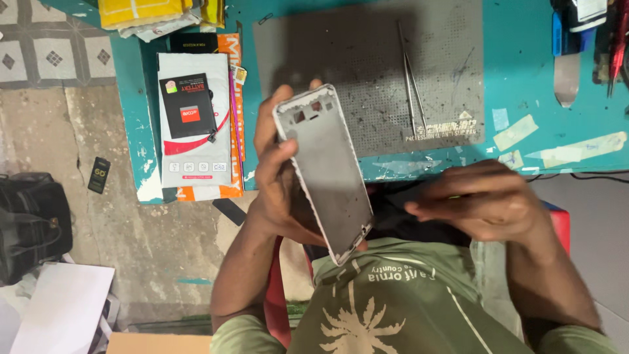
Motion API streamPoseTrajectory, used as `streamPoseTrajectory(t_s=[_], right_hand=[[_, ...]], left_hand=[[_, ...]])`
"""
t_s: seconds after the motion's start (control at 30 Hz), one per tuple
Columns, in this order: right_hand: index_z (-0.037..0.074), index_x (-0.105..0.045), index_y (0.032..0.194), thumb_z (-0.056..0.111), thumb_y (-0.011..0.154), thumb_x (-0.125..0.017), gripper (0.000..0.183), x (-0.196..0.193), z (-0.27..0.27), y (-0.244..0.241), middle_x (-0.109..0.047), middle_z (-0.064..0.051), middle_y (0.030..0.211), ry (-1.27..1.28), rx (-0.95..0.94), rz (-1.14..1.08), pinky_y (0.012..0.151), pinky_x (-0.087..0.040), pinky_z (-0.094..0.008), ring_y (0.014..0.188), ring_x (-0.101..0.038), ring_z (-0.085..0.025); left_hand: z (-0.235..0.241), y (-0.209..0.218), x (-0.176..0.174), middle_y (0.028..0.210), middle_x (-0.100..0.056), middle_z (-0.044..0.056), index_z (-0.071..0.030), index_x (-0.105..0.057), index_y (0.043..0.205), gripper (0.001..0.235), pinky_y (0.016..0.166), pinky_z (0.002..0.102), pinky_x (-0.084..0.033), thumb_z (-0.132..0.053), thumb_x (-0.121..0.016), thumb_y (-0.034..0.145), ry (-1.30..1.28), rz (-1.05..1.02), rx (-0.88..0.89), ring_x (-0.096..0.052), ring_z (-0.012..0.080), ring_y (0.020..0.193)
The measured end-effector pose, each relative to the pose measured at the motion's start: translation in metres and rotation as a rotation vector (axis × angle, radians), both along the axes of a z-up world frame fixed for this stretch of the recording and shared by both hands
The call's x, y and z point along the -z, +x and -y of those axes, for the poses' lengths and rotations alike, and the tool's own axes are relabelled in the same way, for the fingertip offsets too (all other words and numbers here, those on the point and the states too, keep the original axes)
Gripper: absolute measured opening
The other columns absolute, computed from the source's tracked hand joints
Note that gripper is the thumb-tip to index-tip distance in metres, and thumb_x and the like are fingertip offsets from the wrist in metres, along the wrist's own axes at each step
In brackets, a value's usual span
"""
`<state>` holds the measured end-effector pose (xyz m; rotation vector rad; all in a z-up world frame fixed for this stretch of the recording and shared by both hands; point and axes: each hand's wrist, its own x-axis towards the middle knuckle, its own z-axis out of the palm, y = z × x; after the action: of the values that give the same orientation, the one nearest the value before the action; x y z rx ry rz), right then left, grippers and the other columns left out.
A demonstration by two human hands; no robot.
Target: The person applies liquid from a bottle to the edges of a disassembled smartphone frame and uses tweezers to scrape and remove residue along the frame's perimeter. The person repeatedly rotates the frame to access different edges and continues scraping until the clip ends.
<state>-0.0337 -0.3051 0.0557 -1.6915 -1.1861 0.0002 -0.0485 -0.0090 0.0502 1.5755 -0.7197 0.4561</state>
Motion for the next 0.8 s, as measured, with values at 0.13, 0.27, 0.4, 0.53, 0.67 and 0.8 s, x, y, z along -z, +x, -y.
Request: streamPoseTrajectory(t_s=[0.13,0.27,0.4,0.53,0.67,0.8], right_hand=[[0.003,-0.076,0.105,-0.008,0.081,-0.071,0.027,0.006,0.012,0.019,-0.077,-0.013,0.097,0.053,-0.041,-0.066,0.065,-0.061,-0.025,0.077,-0.078,-0.014],[0.0,-0.077,0.105,-0.015,0.085,-0.073,0.026,0.013,-0.002,0.02,-0.075,-0.011,0.094,-0.026,0.198,0.016,0.07,-0.061,-0.029,0.08,-0.076,-0.019],[0.0,-0.076,0.102,-0.012,0.08,-0.077,0.025,0.013,-0.015,0.01,-0.075,-0.013,0.096,-0.019,0.138,-0.032,0.071,-0.061,-0.029,0.082,-0.077,-0.021],[0.002,-0.075,0.101,-0.011,0.079,-0.075,0.026,0.013,-0.005,0.007,-0.074,-0.013,0.094,0.053,0.117,-0.131,0.072,-0.064,-0.028,0.082,-0.077,-0.02],[-0.002,-0.073,0.11,-0.016,0.086,-0.074,0.027,0.022,-0.004,0.008,-0.074,-0.018,0.1,0.085,0.242,-0.128,0.071,-0.066,-0.027,0.085,-0.077,-0.02],[-0.002,-0.074,0.112,-0.016,0.084,-0.079,0.032,0.024,-0.026,-0.003,-0.076,-0.016,0.098,0.023,0.224,-0.097,0.073,-0.062,-0.027,0.088,-0.079,-0.022]], left_hand=[[0.002,0.0,0.006,0.17,-0.009,0.017,-0.029,-0.018,0.167,0.143,0.124,0.05,-0.039,-0.041,-0.109,0.056,-0.014,-0.04,0.043,-0.031,0.0418,0.153],[0.004,0.003,0.016,0.171,-0.013,0.018,-0.028,-0.021,0.164,0.144,0.124,0.053,-0.034,-0.04,-0.108,0.049,-0.034,-0.022,-0.038,-0.032,0.0439,0.154],[-0.002,0.011,0.025,0.171,-0.012,0.019,-0.028,-0.022,0.164,0.147,0.125,0.052,-0.033,-0.039,-0.109,0.047,-0.051,-0.004,-0.156,-0.032,0.0425,0.153],[-0.006,0.018,0.032,0.171,-0.01,0.017,-0.028,-0.023,0.164,0.147,0.126,0.049,-0.033,-0.038,-0.111,0.046,-0.056,0.0,-0.177,-0.033,0.0405,0.152],[0.004,0.018,0.037,0.17,-0.012,0.016,-0.028,-0.024,0.164,0.147,0.126,0.048,-0.032,-0.037,-0.109,0.045,-0.058,-0.017,-0.187,-0.034,0.0385,0.151],[0.004,0.016,0.04,0.171,-0.011,0.015,-0.03,-0.023,0.164,0.147,0.126,0.047,-0.033,-0.039,-0.109,0.046,-0.075,-0.009,-0.216,-0.034,0.0375,0.152]])
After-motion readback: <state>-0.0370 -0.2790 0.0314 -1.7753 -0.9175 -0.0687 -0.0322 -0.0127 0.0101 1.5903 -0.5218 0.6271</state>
